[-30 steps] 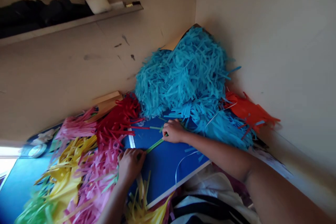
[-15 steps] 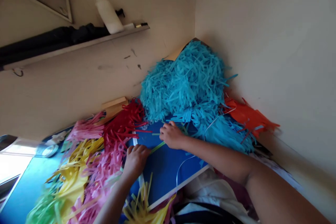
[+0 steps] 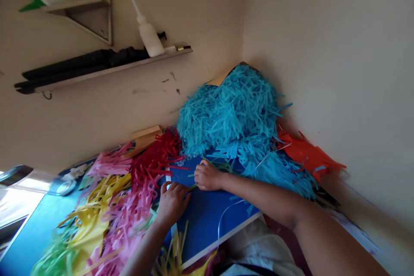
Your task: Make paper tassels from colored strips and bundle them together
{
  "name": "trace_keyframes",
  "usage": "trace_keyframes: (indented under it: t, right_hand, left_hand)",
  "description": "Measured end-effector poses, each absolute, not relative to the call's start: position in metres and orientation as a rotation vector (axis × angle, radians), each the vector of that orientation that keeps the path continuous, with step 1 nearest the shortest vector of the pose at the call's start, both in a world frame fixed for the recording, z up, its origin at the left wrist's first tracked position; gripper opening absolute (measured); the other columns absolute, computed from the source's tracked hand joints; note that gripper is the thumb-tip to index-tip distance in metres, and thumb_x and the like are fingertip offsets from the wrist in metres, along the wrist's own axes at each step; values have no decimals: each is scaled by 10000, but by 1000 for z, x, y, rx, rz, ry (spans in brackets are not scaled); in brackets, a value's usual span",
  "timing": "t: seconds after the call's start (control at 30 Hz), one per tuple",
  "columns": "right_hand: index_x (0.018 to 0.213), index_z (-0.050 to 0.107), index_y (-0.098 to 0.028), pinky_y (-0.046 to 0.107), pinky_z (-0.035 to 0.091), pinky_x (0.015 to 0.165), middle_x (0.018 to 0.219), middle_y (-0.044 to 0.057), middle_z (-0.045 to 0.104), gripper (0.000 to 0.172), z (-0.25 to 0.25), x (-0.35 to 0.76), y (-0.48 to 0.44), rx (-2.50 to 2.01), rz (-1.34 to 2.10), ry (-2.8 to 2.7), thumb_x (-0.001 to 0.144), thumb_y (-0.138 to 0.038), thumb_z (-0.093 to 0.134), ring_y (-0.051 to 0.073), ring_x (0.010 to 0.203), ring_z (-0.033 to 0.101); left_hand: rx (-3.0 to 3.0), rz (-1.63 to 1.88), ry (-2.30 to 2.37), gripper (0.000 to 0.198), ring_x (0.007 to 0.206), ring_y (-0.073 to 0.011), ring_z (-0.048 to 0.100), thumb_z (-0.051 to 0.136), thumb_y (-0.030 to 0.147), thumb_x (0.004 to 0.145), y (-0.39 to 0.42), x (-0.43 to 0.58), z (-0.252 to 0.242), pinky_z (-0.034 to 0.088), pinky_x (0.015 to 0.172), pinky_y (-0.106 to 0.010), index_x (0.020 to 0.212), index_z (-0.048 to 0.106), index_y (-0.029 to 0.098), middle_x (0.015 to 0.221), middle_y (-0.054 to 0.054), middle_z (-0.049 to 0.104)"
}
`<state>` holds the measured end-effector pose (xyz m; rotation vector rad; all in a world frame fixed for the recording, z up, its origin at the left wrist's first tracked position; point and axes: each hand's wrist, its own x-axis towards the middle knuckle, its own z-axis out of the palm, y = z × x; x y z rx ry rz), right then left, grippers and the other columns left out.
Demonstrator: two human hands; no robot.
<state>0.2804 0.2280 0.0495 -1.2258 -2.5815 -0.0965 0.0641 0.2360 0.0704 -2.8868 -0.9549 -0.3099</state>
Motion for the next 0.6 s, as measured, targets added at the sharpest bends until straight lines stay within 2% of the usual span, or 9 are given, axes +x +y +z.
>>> trace_keyframes:
  t: [0.17, 0.27, 0.33, 0.4, 0.47, 0.6]
  right_hand:
    - [797, 681, -183, 417, 305, 902, 862, 31, 700, 124, 55, 282, 228, -1286, -124, -2590, 862, -262, 609, 212, 911, 538]
    - [941, 669, -196, 430, 300, 928, 1013, 34, 692, 177, 58, 274, 221, -1280, -193, -2598, 891, -356, 614, 224, 999, 522]
    - [963, 652, -186, 440, 299, 934, 1025, 46, 682, 160, 56, 266, 216, -1265, -281, -2567, 929, -323, 577, 224, 991, 516]
    - [874, 645, -176, 435, 310, 908, 910, 44, 678, 149, 52, 261, 210, -1256, -334, -2534, 953, -213, 524, 214, 904, 516]
    - [797, 638, -176, 425, 317, 882, 817, 40, 663, 218, 47, 263, 204, -1253, -309, -2519, 954, -140, 491, 206, 848, 508]
    - [822, 670, -187, 419, 302, 892, 834, 48, 680, 230, 37, 285, 197, -1258, -164, -2457, 964, -135, 497, 205, 896, 510]
  left_hand:
    - [-2836, -476, -922, 187, 832, -226, 619, 548, 147, 913, 240, 63, 65, 346, 915, -455, 874, 711, 231, 818, -18, 710]
    - [-2830, -544, -882, 197, 799, -209, 610, 549, 119, 910, 240, 63, 62, 341, 905, -435, 847, 698, 232, 778, 3, 695]
    - [-2839, -551, -872, 199, 793, -200, 605, 556, 115, 906, 238, 64, 62, 339, 911, -425, 810, 686, 231, 764, 11, 685]
    - [-2853, -558, -884, 208, 794, -198, 608, 560, 102, 899, 234, 64, 62, 334, 920, -424, 793, 686, 230, 759, 12, 686]
    - [-2879, -592, -908, 214, 814, -207, 617, 558, 96, 899, 230, 60, 60, 326, 929, -437, 845, 709, 239, 790, 6, 708]
    - [-2956, -613, -974, 253, 887, -234, 629, 578, 101, 891, 224, 47, 55, 329, 921, -448, 996, 734, 270, 912, -15, 748]
